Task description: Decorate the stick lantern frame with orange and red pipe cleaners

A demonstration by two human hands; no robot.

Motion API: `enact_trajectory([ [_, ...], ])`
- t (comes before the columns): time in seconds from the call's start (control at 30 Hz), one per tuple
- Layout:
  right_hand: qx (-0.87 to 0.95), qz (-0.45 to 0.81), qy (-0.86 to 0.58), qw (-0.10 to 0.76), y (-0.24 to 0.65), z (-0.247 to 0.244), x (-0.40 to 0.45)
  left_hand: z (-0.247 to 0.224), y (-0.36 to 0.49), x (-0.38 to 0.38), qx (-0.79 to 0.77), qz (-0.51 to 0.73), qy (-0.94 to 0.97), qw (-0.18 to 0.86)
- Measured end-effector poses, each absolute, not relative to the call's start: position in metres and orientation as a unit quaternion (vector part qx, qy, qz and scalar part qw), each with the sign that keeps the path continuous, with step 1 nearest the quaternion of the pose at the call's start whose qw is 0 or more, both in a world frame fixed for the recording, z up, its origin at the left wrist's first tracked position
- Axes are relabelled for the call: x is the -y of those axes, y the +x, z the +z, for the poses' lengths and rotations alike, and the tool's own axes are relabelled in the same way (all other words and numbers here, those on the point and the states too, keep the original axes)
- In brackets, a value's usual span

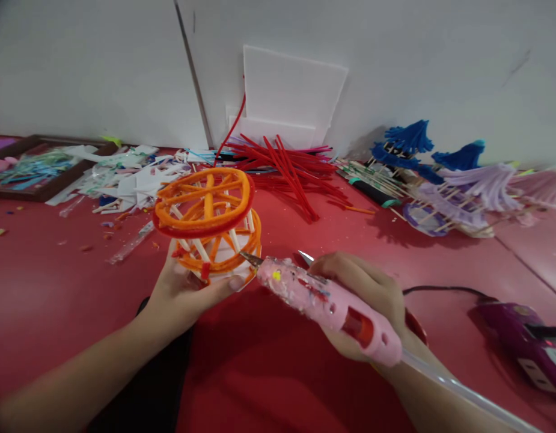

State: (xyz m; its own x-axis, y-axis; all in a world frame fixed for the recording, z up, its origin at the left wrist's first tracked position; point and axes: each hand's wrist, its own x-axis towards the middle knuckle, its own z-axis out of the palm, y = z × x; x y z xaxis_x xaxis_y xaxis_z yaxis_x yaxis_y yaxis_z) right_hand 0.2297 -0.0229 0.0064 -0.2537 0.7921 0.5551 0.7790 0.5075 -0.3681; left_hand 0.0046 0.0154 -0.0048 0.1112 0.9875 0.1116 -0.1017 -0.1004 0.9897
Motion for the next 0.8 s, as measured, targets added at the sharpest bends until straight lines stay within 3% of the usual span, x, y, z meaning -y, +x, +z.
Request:
enact_trajectory([
  [0.23,0.788,-0.003,-0.482,0.383,0.2307,0.0019,0.0212,-0.0077,0.0041,-0.0153,-0.420,0.513,0.520,0.539],
  [0.8,0.797,-0.025,-0.485,0.359,0.2359,0.0069,0.0224,-0.0094,0.0064,-0.0149,-0.399,0.527,0.515,0.546],
])
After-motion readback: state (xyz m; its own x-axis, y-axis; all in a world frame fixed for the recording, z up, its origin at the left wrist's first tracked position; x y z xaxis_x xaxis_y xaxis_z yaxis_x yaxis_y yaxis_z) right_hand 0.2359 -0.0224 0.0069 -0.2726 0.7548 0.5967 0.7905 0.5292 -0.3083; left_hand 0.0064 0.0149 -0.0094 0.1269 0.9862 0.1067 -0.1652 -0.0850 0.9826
